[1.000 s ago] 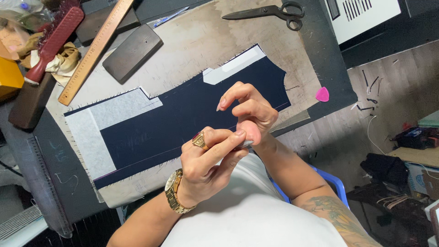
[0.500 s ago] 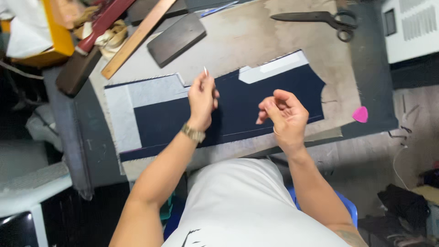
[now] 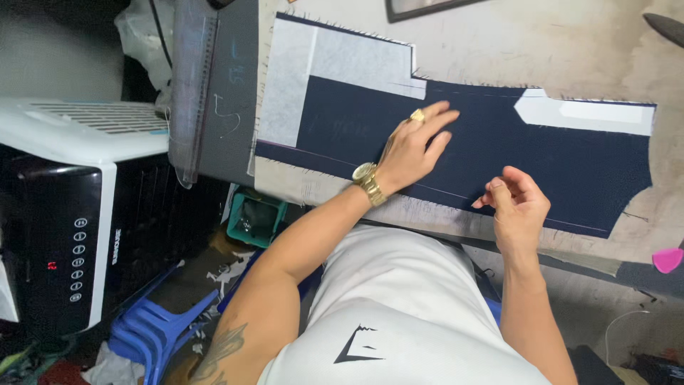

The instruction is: The person marks lines on blue fabric with a small piece of chalk, briefly presses the material with an iron, and then uses large scissors to cut out a pattern while metal weights hold the fabric in place.

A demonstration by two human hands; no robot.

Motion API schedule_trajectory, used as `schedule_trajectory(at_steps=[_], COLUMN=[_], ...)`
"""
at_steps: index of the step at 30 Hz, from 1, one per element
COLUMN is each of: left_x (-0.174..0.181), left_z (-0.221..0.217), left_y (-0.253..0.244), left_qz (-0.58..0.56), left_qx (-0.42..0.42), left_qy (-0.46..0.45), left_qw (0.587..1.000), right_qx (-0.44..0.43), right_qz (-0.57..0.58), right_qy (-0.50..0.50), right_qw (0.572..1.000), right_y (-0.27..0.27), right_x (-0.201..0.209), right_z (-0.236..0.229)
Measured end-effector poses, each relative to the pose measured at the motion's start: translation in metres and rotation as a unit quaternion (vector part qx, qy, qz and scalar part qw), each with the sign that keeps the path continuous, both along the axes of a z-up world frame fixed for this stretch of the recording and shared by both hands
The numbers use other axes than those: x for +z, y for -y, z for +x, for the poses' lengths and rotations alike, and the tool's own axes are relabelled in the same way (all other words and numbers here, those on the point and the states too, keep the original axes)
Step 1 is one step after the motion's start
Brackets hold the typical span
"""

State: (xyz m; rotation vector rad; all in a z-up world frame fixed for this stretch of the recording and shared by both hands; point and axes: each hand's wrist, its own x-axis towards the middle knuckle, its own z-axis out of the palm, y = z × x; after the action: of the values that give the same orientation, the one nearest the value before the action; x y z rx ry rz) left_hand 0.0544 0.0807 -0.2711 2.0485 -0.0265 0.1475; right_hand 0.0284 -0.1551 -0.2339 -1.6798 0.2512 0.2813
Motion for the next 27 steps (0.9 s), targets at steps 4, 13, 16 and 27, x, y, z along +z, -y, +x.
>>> schedule_trajectory(at_steps=[4,13,16,27], left_x=[-0.022,-0.012,-0.016,-0.019], left_z=[-0.054,-0.084,-0.079,-0.062], left_y=[-0.046,-0.118,-0.12,-0.13], left_qz=[0.156,0.3,0.31,0.26], left_qx=[0.103,0.19,0.191,0.136], left_qy=[0.078,-0.021,-0.006,-0.002], left_qw=[0.979,0.935,0.932,0.956], right_qx=[0.094,0.235,0.206,0.174], right_qz=[-0.154,-0.515,-0.555,-0.647], right_qy=[0.096,0.302,0.298,0.124], right_qw=[0.979,0.767,0.749,0.732], right_y=[-0.018,-0.002,0.032,0.133], right_x=[-0.013,-0.055,-0.065,-0.076], right_z=[0.007,0.035,0.051,0.076])
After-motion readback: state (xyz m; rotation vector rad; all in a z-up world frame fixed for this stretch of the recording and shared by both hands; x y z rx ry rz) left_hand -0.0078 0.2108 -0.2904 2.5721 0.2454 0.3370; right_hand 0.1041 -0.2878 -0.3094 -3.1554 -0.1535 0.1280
